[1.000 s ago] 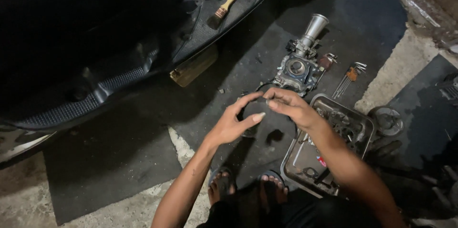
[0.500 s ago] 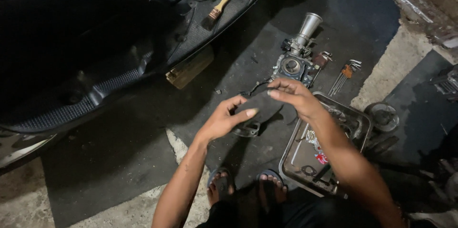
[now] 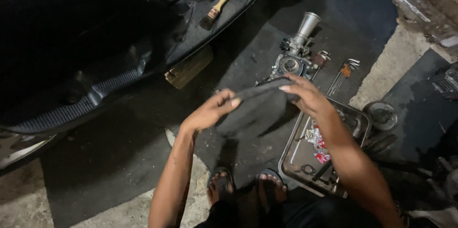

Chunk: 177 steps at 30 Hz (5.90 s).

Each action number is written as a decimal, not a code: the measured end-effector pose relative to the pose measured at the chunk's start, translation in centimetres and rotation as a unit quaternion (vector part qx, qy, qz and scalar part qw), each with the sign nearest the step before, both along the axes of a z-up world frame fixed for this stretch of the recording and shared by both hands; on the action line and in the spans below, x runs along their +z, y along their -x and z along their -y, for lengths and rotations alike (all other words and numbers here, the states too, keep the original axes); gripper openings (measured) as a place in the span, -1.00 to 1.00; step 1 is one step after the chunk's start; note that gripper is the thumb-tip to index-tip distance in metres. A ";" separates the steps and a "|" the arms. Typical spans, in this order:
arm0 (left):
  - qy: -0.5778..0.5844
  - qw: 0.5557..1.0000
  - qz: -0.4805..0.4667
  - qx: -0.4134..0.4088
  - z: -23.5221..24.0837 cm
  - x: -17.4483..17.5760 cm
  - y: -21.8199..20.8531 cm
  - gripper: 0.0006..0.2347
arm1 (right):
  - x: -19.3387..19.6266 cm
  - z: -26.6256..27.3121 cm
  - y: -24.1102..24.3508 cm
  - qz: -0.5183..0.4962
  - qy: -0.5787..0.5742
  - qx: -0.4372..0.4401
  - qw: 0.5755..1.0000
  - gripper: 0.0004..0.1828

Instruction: The person cleans a disassembled engine part using a cloth and sandpaper. They wipe the metal component with a rag and then rub its surfaces with sandpaper to remove residue.

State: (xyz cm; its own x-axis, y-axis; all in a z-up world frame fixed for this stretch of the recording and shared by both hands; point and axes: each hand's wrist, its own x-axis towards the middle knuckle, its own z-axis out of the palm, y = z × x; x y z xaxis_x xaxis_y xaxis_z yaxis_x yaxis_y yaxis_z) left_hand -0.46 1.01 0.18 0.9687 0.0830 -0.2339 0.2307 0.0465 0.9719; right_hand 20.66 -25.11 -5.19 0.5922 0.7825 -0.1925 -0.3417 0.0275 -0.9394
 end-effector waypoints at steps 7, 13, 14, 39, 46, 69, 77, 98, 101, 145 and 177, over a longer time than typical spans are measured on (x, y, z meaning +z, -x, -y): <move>0.032 0.986 -0.157 -0.054 0.8 -1.5 0.3 -0.20 | 2.6 -3.8 2.2 -0.065 0.057 -0.138 0.987 -0.36; 0.289 0.936 -0.074 0.186 1.1 -3.0 -0.3 -0.32 | 5.8 -4.5 2.7 -0.106 -0.024 -0.189 0.976 -0.46; 0.265 0.945 0.018 0.193 1.5 -2.0 -0.1 -0.36 | 8.2 -5.1 4.1 -0.109 0.006 -0.179 0.978 -0.15; -0.199 0.961 0.017 0.190 -2.7 -0.4 -0.1 -0.38 | 3.3 -5.7 0.3 0.295 0.234 0.124 0.918 -0.10; -0.296 0.940 -0.039 0.165 -3.9 -0.9 1.0 -0.34 | -4.4 -7.1 -1.0 0.463 0.345 0.124 0.807 -0.64; -0.029 0.982 -0.076 0.168 -4.5 -5.4 1.8 -0.72 | -0.2 -5.0 1.4 0.111 0.065 -0.085 0.988 -0.45; -0.077 0.980 -0.075 0.169 -4.6 -5.0 1.5 -0.68 | -0.1 -4.9 1.8 0.153 0.137 -0.077 0.976 -0.53; -0.108 0.947 -0.057 0.297 -7.8 -2.4 11.8 -0.72 | -2.0 -20.2 5.0 0.252 0.261 0.288 0.886 -0.60; -0.144 0.933 -0.062 0.323 -7.5 -2.6 14.5 -0.68 | -3.3 -22.6 7.5 0.261 0.243 0.358 0.863 -0.61; -0.241 0.915 0.101 0.308 1.4 1.1 7.7 -0.60 | -1.9 -11.4 6.2 0.417 0.135 0.086 0.895 -0.33; -0.077 0.923 0.021 0.377 1.9 0.2 5.1 -0.77 | 7.2 -11.7 13.2 0.358 -0.138 0.244 0.891 -0.88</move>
